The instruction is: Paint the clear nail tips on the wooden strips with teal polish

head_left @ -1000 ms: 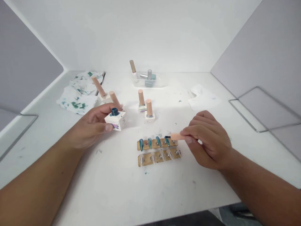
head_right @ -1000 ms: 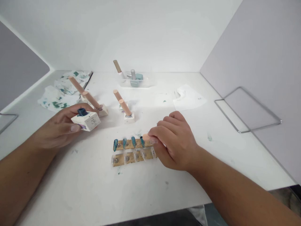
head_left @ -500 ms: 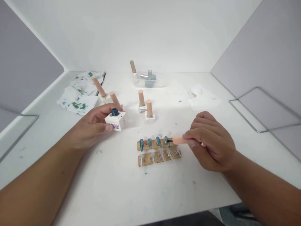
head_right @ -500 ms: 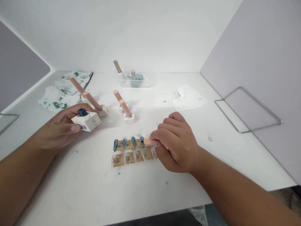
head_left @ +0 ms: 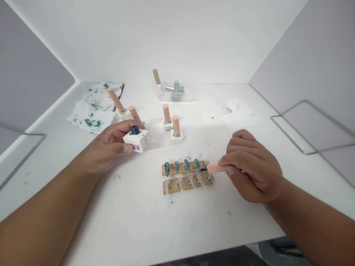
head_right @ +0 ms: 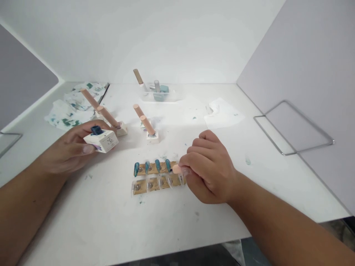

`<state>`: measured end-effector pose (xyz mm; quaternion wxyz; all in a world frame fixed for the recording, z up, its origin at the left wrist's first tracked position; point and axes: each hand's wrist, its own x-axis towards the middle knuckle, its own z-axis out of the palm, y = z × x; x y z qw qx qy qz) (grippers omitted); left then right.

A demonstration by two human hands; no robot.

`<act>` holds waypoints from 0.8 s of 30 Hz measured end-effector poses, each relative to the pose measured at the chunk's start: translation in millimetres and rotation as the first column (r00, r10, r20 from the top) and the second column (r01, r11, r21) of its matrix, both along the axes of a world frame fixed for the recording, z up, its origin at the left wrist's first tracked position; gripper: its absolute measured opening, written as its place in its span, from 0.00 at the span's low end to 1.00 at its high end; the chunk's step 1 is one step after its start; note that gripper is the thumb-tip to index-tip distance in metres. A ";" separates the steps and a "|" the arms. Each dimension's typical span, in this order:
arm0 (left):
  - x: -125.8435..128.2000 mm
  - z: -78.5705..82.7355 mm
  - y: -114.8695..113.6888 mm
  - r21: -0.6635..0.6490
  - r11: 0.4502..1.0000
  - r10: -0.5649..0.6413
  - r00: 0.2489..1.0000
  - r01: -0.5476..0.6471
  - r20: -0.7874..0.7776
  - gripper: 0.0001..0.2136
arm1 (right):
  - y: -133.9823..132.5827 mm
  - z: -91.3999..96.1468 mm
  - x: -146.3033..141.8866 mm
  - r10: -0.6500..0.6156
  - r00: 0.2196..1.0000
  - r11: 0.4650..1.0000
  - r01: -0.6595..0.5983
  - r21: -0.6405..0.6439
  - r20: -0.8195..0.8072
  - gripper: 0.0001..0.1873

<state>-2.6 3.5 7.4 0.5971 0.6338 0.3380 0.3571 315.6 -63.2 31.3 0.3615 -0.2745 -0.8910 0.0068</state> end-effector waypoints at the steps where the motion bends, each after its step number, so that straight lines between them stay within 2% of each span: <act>1: 0.3 0.2 0.0 -0.002 1.000 -0.003 1.000 0.003 -0.001 0.14 | 0.4 -0.9 -0.4 -0.018 1.000 1.000 0.018 0.004 0.001 0.07; 5: 0.8 0.8 -0.8 -0.012 1.000 0.016 1.000 -0.016 -0.007 0.14 | 1.2 -6.4 -2.9 -0.061 0.998 0.998 0.061 0.007 0.009 0.07; 11: 0.9 1.4 -1.4 -0.020 1.000 0.021 1.000 -0.021 -0.010 0.14 | -1.0 -4.8 -2.3 0.032 0.999 0.999 -0.032 -0.018 0.006 0.07; 19: -0.6 -0.4 -1.0 -0.005 0.998 0.060 0.998 -0.061 -0.036 0.15 | 0.9 -9.8 -4.1 -0.070 0.997 0.998 0.069 0.010 0.014 0.06; 24: -0.5 0.6 -1.0 -0.021 0.999 0.049 0.998 -0.050 -0.031 0.15 | -1.2 -9.3 -2.6 0.017 1.000 0.999 -0.017 -0.034 0.018 0.06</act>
